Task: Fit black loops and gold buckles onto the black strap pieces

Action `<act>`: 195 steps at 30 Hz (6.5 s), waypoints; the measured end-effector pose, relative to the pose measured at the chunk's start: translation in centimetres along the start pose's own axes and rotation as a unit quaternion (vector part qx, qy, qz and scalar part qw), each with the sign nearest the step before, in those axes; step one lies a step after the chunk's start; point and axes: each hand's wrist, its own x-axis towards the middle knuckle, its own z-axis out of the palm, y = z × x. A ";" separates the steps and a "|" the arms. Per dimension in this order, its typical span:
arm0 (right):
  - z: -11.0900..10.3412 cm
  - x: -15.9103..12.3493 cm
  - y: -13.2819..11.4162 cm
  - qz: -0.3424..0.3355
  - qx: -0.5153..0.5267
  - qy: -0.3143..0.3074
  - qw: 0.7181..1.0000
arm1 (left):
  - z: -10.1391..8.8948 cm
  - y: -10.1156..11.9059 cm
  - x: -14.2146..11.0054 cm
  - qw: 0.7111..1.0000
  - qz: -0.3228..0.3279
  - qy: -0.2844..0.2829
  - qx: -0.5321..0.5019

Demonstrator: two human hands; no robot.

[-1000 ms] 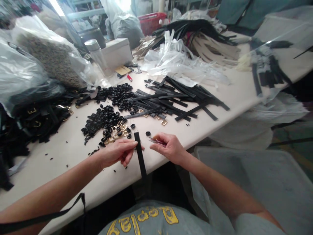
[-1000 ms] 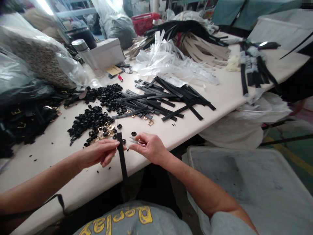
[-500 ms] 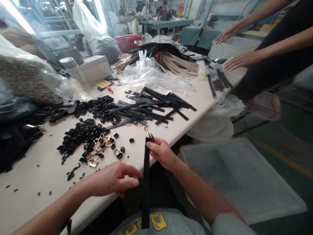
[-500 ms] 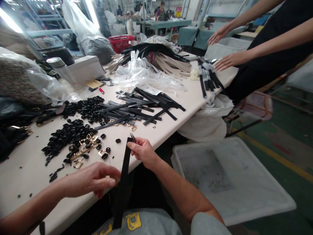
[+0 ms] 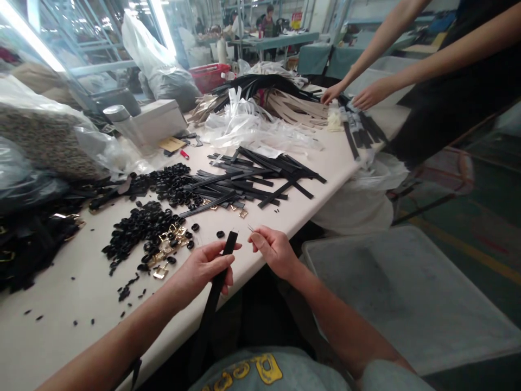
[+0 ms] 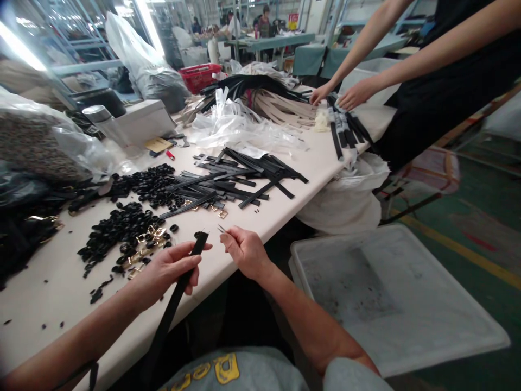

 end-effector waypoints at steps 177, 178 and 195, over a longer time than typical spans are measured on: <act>-1.2 3.7 0.0 -0.199 -0.287 -0.155 0.924 | -2.2 -1.4 0.5 0.986 -0.072 -0.038 -0.146; -1.2 3.8 0.1 -0.199 -0.280 -0.148 0.927 | -2.2 -1.6 0.6 0.986 -0.067 -0.024 -0.154; -4.6 19.1 3.0 -0.020 -0.326 0.066 0.943 | -4.3 -4.6 3.1 0.954 0.011 0.136 -0.267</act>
